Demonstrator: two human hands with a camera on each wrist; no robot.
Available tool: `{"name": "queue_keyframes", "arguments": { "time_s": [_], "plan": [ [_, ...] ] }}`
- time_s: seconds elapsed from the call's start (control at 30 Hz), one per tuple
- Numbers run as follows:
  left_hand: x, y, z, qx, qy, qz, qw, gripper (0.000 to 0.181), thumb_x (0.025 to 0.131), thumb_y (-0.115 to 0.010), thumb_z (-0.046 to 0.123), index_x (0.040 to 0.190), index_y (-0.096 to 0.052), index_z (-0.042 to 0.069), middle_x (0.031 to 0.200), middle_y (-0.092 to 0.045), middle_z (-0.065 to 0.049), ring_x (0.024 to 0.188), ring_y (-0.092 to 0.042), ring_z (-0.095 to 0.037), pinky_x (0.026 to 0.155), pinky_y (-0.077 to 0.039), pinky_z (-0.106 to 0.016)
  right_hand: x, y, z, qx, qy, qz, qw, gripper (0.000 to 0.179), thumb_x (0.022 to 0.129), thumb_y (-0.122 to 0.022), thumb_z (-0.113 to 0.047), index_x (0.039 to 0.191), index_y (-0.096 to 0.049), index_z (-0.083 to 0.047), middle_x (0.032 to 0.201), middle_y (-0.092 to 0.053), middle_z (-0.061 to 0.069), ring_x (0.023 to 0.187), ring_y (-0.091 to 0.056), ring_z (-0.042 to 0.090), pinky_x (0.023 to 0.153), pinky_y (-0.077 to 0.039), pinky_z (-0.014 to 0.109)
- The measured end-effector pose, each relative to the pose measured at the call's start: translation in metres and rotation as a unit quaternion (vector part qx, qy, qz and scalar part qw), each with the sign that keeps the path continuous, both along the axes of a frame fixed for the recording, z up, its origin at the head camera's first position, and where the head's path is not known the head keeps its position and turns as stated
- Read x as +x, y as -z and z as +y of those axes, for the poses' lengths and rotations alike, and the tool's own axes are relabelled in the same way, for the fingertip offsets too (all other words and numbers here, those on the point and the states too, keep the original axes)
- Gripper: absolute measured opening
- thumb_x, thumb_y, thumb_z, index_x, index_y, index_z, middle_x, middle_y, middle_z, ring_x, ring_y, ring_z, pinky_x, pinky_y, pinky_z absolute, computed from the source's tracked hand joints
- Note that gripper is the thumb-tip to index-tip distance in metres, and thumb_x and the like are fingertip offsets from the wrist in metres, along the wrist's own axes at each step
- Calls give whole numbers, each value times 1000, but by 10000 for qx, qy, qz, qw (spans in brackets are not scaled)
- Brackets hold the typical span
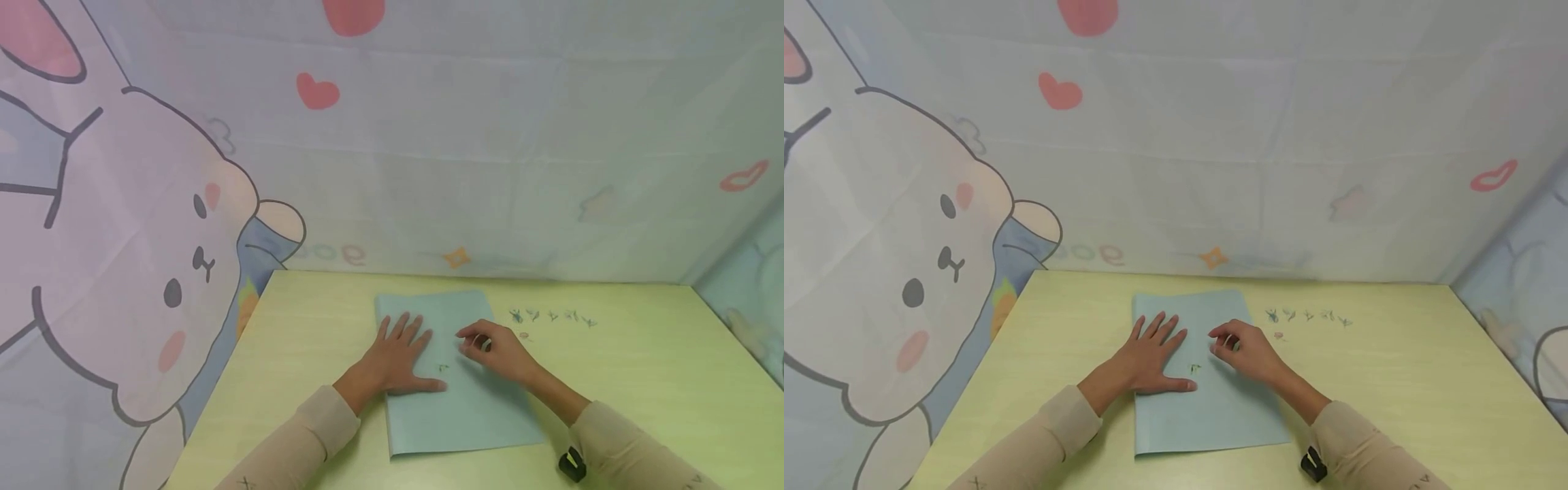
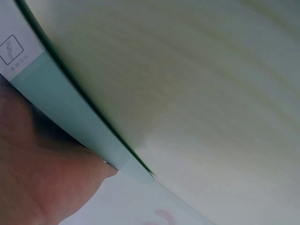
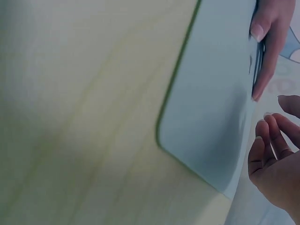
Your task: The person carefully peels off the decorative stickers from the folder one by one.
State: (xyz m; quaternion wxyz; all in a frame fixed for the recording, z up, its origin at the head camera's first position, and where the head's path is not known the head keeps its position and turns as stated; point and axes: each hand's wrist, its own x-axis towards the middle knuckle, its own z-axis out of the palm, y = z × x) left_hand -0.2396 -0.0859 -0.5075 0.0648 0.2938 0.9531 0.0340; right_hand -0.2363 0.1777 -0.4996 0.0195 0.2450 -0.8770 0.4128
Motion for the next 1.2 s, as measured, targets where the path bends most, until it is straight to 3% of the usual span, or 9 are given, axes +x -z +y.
{"name": "queue_keyframes", "arguments": {
  "time_s": [0.2, 0.43, 0.63, 0.87, 1.2],
  "plan": [
    [0, 1, 1, 13, 17, 20, 10000, 112, 86, -50, 92, 170, -30, 20, 178, -14, -9, 164, -8, -33, 128, -5, -62, 3, 7, -10, 74, -427, 70, 9990, 24, 97, -78, -10, 119, -75, 0, 94, -70, -4, 85, -66, 11, 77, -57, 30],
    [-1, 2, 1, -27, 30, 98, 9999, 112, 86, -51, 91, 170, -30, 20, 178, -14, -9, 164, -7, -34, 128, -5, -62, 6, 11, -18, 164, -881, 329, 9954, 22, 94, -80, -10, 114, -75, -1, 98, -73, 3, 90, -68, 16, 81, -57, 34],
    [0, 1, 2, 58, 127, 167, 9998, 111, 87, -54, 89, 169, -33, 17, 177, -18, -12, 163, -11, -36, 127, -8, -63, 8, 14, -22, 771, -892, 638, 9910, 17, 90, -85, -11, 105, -77, -7, 97, -67, -1, 89, -63, 13, 81, -54, 34],
    [1, -2, 2, -101, 130, 284, 9995, 111, 86, -52, 90, 168, -33, 18, 176, -19, -11, 163, -12, -35, 127, -10, -63, 11, 5, -29, 1217, -983, 808, 9844, 14, 89, -83, -8, 101, -76, -8, 96, -65, -2, 87, -62, 15, 81, -54, 37],
    [1, -1, 1, -55, 112, 205, 9997, 110, 87, -54, 89, 168, -34, 17, 176, -19, -12, 163, -12, -36, 127, -10, -63, 11, 6, -32, 1252, -890, 699, 9857, 12, 89, -81, -5, 97, -75, -9, 94, -63, -3, 89, -62, 14, 84, -54, 40]
  ]
}}
